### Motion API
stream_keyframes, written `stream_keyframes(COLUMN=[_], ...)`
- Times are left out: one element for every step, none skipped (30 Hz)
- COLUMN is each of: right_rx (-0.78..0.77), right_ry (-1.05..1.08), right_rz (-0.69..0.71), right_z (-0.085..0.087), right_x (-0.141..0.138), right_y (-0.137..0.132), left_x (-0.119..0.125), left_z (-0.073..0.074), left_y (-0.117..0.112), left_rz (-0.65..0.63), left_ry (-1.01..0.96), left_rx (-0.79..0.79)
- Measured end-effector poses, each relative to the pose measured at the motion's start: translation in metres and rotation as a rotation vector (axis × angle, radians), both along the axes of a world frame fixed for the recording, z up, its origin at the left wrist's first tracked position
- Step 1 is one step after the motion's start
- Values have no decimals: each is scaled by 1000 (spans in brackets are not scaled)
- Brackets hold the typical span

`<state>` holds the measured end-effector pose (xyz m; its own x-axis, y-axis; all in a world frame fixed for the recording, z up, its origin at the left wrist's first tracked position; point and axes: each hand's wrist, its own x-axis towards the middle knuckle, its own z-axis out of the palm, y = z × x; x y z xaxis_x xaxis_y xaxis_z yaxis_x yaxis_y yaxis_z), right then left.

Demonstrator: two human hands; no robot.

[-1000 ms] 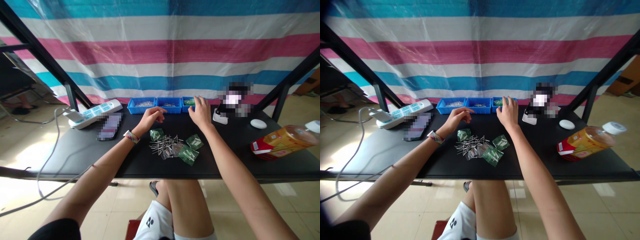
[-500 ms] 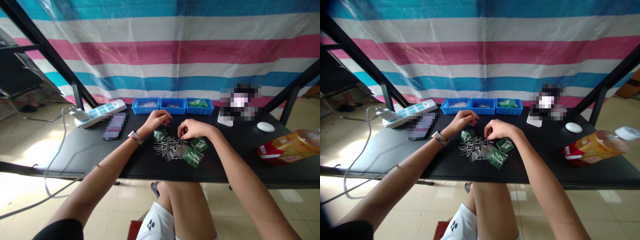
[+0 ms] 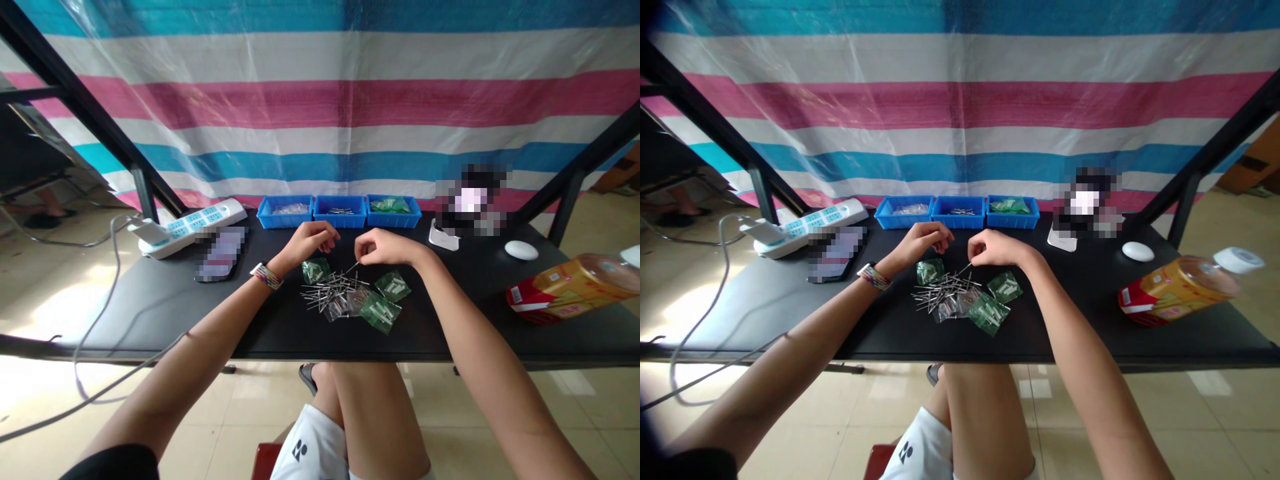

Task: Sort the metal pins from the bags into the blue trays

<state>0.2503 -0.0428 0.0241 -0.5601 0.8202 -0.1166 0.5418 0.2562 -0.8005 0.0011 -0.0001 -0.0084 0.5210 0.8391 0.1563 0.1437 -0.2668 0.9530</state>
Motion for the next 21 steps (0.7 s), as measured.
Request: stream_keyframes(right_rx=[-4,-4,2,18,40,67,94,119,140,156,168,176,179,174,161,141,112,75,36,-1,-32], right_ry=[42,92,149,209,269,320,356,378,387,391,395,405,424,451,483,519,557,595,630,661,688], right_rz=[-43,-96,-156,-214,-264,-302,-327,-342,-352,-359,-366,-376,-389,-404,-419,-434,-447,-457,-466,-474,-482], right_z=[-1,-2,-5,-8,-11,-14,-18,-21,-23,-25,-26,-27,-27,-28,-28,-28,-28,-28,-28,-28,-28], right_x=[0,-1,-2,-4,-7,-9,-12,-15,-17,-19,-22,-23,-25,-27,-28,-30,-31,-32,-33,-34,-35], right_y=[1,2,3,4,5,6,8,9,10,10,10,10,10,9,8,8,7,6,6,6,5], left_x=[0,1,1,2,2,3,3,4,4,4,3,3,3,4,4,4,5,5,6,6,7], left_z=[-1,-1,-2,-2,-2,-1,-1,0,0,1,2,2,2,2,2,1,1,1,1,1,1], left_y=[0,1,1,1,0,0,-1,-1,-2,-2,-3,-3,-3,-3,-3,-3,-3,-3,-4,-4,-4], left_rz=[-10,-22,-35,-44,-49,-50,-47,-40,-31,-22,-14,-6,1,9,18,29,41,54,67,78,85], left_ry=[9,18,25,31,36,38,36,29,18,6,-5,-13,-19,-24,-29,-39,-52,-68,-83,-98,-108], left_rx=[-5,-9,-12,-14,-16,-18,-18,-16,-13,-11,-10,-10,-8,-3,4,12,19,24,29,33,37])
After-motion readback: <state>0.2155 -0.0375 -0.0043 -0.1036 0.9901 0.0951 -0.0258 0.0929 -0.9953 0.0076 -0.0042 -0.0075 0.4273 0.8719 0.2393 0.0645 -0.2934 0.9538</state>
